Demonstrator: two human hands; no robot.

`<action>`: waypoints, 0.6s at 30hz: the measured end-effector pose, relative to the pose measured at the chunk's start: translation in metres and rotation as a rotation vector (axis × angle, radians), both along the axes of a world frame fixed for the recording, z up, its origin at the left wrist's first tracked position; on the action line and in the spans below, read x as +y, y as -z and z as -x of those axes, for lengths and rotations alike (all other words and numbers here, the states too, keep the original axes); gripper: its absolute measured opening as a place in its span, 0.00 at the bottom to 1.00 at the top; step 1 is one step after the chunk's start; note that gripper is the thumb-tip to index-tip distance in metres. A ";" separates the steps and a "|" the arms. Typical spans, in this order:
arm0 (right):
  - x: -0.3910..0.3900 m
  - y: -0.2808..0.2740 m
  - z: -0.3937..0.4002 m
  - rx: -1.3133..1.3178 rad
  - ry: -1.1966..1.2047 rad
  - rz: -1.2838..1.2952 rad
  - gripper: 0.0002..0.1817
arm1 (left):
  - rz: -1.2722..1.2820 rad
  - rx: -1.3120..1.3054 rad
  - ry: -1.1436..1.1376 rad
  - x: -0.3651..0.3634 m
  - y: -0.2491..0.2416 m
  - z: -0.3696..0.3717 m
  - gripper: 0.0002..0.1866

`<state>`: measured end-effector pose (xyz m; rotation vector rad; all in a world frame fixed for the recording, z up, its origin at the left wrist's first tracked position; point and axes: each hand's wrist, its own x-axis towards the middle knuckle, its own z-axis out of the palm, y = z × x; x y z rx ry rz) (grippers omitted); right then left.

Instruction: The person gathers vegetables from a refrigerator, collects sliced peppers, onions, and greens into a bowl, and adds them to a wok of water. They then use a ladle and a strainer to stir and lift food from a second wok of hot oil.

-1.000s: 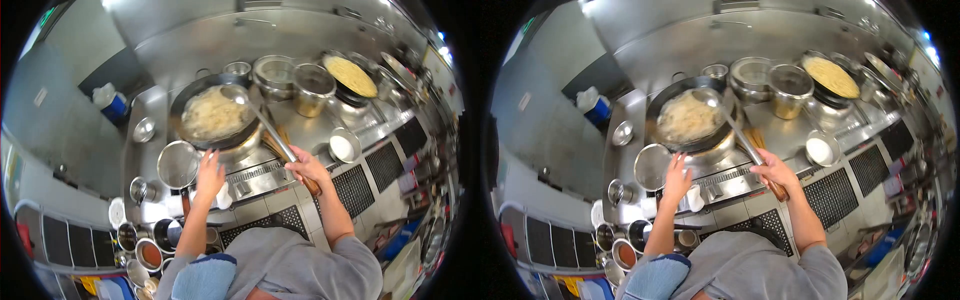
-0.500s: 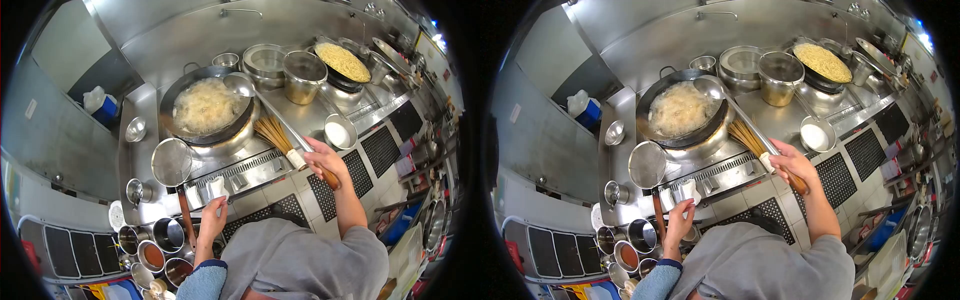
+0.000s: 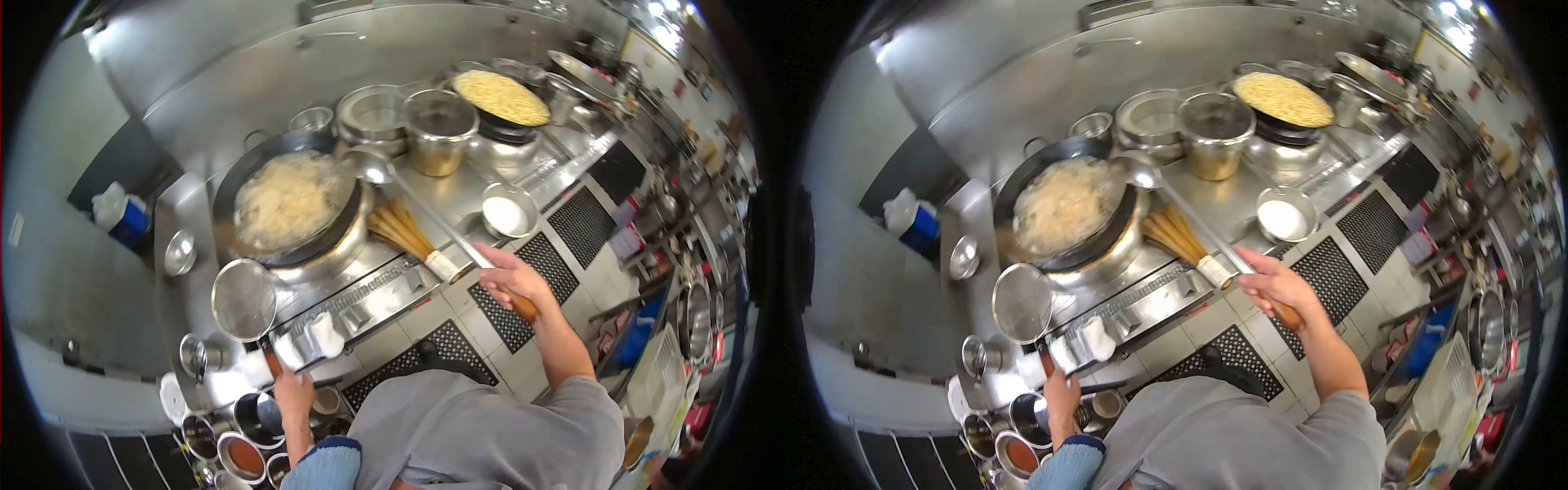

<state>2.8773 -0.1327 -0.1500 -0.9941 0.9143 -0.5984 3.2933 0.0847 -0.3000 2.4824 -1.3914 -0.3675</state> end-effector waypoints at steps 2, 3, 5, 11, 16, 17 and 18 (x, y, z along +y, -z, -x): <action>-0.004 -0.002 -0.010 0.015 -0.067 0.057 0.35 | -0.116 -0.037 -0.115 0.020 -0.006 0.002 0.17; -0.008 -0.004 -0.016 -0.006 -0.103 0.082 0.35 | -0.190 -0.030 -0.133 0.026 -0.016 0.008 0.18; -0.016 0.002 -0.019 -0.056 -0.105 0.118 0.35 | -0.159 -0.031 -0.080 0.042 -0.007 0.009 0.18; -0.030 0.048 -0.016 0.381 0.121 0.377 0.39 | 0.098 0.631 0.007 0.023 -0.045 0.060 0.17; -0.068 0.107 0.007 0.692 -0.010 0.542 0.39 | -0.054 0.864 0.402 -0.025 -0.044 0.111 0.16; -0.076 0.132 0.009 0.748 -0.030 0.619 0.38 | -0.095 0.869 0.468 -0.036 -0.043 0.124 0.16; -0.085 0.158 0.012 0.805 -0.046 0.695 0.38 | -0.140 0.875 0.550 -0.050 -0.043 0.139 0.16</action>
